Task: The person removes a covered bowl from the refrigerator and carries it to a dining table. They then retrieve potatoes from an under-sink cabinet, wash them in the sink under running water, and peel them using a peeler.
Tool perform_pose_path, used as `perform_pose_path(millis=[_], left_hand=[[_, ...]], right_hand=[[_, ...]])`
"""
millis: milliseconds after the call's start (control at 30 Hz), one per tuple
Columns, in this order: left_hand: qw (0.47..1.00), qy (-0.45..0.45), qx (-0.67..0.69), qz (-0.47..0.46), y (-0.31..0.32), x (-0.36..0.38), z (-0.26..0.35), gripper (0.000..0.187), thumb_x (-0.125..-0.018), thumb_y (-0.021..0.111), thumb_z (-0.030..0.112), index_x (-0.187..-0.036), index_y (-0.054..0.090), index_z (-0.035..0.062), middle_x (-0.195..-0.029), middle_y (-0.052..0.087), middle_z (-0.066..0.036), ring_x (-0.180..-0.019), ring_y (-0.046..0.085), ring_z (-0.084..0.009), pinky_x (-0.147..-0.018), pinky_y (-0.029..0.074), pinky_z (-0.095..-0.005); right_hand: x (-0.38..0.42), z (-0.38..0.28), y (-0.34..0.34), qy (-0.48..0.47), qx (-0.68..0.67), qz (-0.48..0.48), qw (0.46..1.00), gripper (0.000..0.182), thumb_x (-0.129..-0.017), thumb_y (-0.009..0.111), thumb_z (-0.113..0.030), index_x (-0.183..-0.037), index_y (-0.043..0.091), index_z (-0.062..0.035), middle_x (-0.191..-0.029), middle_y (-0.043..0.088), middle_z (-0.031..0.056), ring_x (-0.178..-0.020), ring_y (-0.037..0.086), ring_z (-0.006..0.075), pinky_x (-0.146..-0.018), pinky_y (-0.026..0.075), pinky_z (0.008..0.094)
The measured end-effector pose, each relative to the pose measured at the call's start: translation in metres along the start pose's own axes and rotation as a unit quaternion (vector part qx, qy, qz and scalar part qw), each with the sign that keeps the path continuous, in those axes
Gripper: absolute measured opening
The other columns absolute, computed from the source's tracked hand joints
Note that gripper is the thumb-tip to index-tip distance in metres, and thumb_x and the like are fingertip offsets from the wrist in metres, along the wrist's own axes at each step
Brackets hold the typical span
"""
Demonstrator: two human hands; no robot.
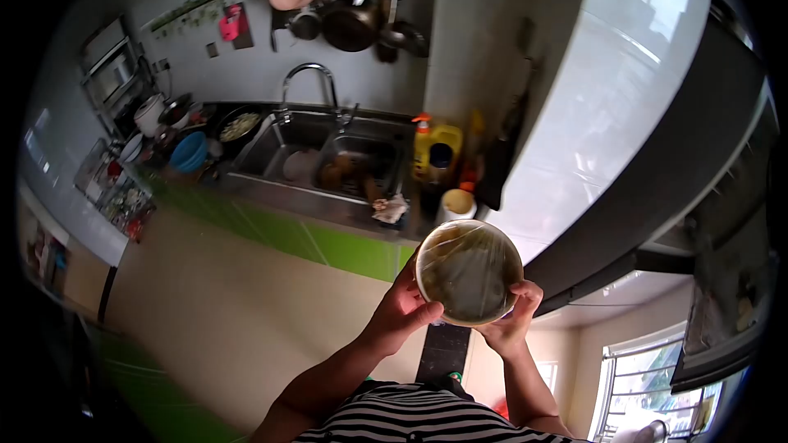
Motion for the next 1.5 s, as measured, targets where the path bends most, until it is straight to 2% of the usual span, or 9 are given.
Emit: perform_pose_path(millis=[233, 367, 633, 767, 833, 867, 1000, 1200, 1500], left_hand=[[0.995, 0.024, -0.011, 0.095, -0.134, 0.064, 0.073, 0.087, -0.08, 0.067, 0.013, -0.146, 0.011, 0.0098, -0.137, 0.037, -0.009, -0.124, 0.039, -0.0192, -0.101, 0.035, -0.036], [0.983, 0.074, -0.025, 0.166, -0.193, 0.097, 0.108, 0.085, -0.08, 0.067, 0.012, -0.146, 0.012, 0.0103, -0.137, 0.038, -0.007, -0.122, 0.041, -0.0175, -0.098, 0.038, -0.0333], [0.933, 0.148, 0.011, 0.327, -0.304, 0.14, 0.175, 0.089, -0.077, 0.069, 0.006, -0.146, 0.013, 0.0127, -0.137, 0.037, -0.008, -0.121, 0.042, -0.018, -0.094, 0.042, -0.0317], [0.899, 0.188, 0.043, 0.394, -0.367, 0.153, 0.195, 0.089, -0.077, 0.071, 0.009, -0.146, 0.014, 0.0142, -0.136, 0.037, -0.009, -0.123, 0.041, -0.0193, -0.097, 0.041, -0.0333], [0.883, 0.214, 0.03, 0.417, -0.396, 0.159, 0.214, 0.089, -0.078, 0.071, 0.011, -0.146, 0.014, 0.0145, -0.136, 0.037, -0.007, -0.123, 0.041, -0.019, -0.097, 0.04, -0.0337], [0.874, 0.22, 0.029, 0.432, -0.41, 0.164, 0.221, 0.089, -0.078, 0.072, 0.011, -0.146, 0.015, 0.0145, -0.136, 0.038, -0.007, -0.122, 0.041, -0.0189, -0.096, 0.041, -0.0333], [0.827, 0.288, 0.041, 0.481, -0.487, 0.184, 0.207, 0.087, -0.077, 0.072, 0.012, -0.145, 0.017, 0.0136, -0.136, 0.038, -0.006, -0.122, 0.042, -0.0188, -0.093, 0.044, -0.0327], [0.765, 0.324, 0.017, 0.556, -0.56, 0.237, 0.289, 0.086, -0.077, 0.072, 0.012, -0.144, 0.018, 0.0119, -0.135, 0.038, -0.006, -0.122, 0.041, -0.0186, -0.093, 0.044, -0.033], [0.709, 0.325, -0.024, 0.626, -0.691, 0.359, 0.393, 0.09, -0.076, 0.074, 0.015, -0.145, 0.016, 0.0095, -0.138, 0.036, -0.005, -0.128, 0.035, -0.0182, -0.104, 0.033, -0.0339]], right_hand=[[-0.016, 0.021, 0.176, 0.03, -0.114, -0.051, 0.992, 0.096, -0.054, 0.089, -0.011, -0.121, 0.021, -0.0119, -0.125, 0.038, 0.0152, -0.113, 0.045, 0.0255, -0.091, 0.042, 0.0381], [-0.034, 0.019, 0.266, 0.108, -0.192, -0.106, 0.97, 0.124, -0.051, 0.09, -0.013, -0.141, 0.005, -0.0079, -0.134, 0.035, 0.0164, -0.12, 0.045, 0.028, -0.095, 0.042, 0.0398], [-0.094, 0.033, 0.435, 0.043, -0.13, -0.305, 0.942, 0.123, -0.053, 0.09, -0.02, -0.143, 0.008, 0.0014, -0.133, 0.043, 0.0179, -0.12, 0.048, 0.0255, -0.097, 0.041, 0.0349], [-0.133, 0.036, 0.518, 0.028, -0.185, -0.41, 0.893, 0.121, -0.057, 0.087, -0.016, -0.144, 0.004, -0.0011, -0.137, 0.039, 0.0166, -0.124, 0.044, 0.0264, -0.1, 0.037, 0.0366], [-0.15, 0.042, 0.563, 0.08, -0.33, -0.503, 0.795, 0.129, -0.053, 0.088, -0.008, -0.145, -0.003, -0.0053, -0.145, 0.025, 0.0138, -0.133, 0.029, 0.0245, -0.107, 0.028, 0.0393], [-0.159, 0.037, 0.582, 0.114, -0.391, -0.528, 0.745, 0.123, -0.062, 0.085, -0.014, -0.145, -0.006, -0.0058, -0.149, 0.018, 0.0127, -0.136, 0.023, 0.0235, -0.108, 0.024, 0.039], [-0.168, 0.067, 0.676, 0.223, -0.479, -0.601, 0.6, 0.094, -0.084, 0.065, -0.015, -0.146, -0.004, -0.0073, -0.141, 0.034, 0.0148, -0.124, 0.041, 0.0218, -0.1, 0.033, 0.0349], [-0.176, 0.025, 0.828, 0.222, -0.502, -0.633, 0.546, 0.088, -0.086, 0.062, -0.013, -0.146, -0.003, -0.0066, -0.13, 0.047, 0.0143, -0.113, 0.049, 0.018, -0.09, 0.04, 0.0312], [-0.14, -0.035, 1.059, 0.208, -0.516, -0.684, 0.472, 0.086, -0.087, 0.061, -0.011, -0.146, -0.001, -0.0061, -0.13, 0.047, 0.0164, -0.114, 0.049, 0.0193, -0.091, 0.04, 0.0314]])
Point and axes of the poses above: each hand's wrist, its own x-axis away from the middle knuckle, its own y-axis out of the palm, z = x × y, the point moved 2 cm from there along -x, towards the middle knuckle
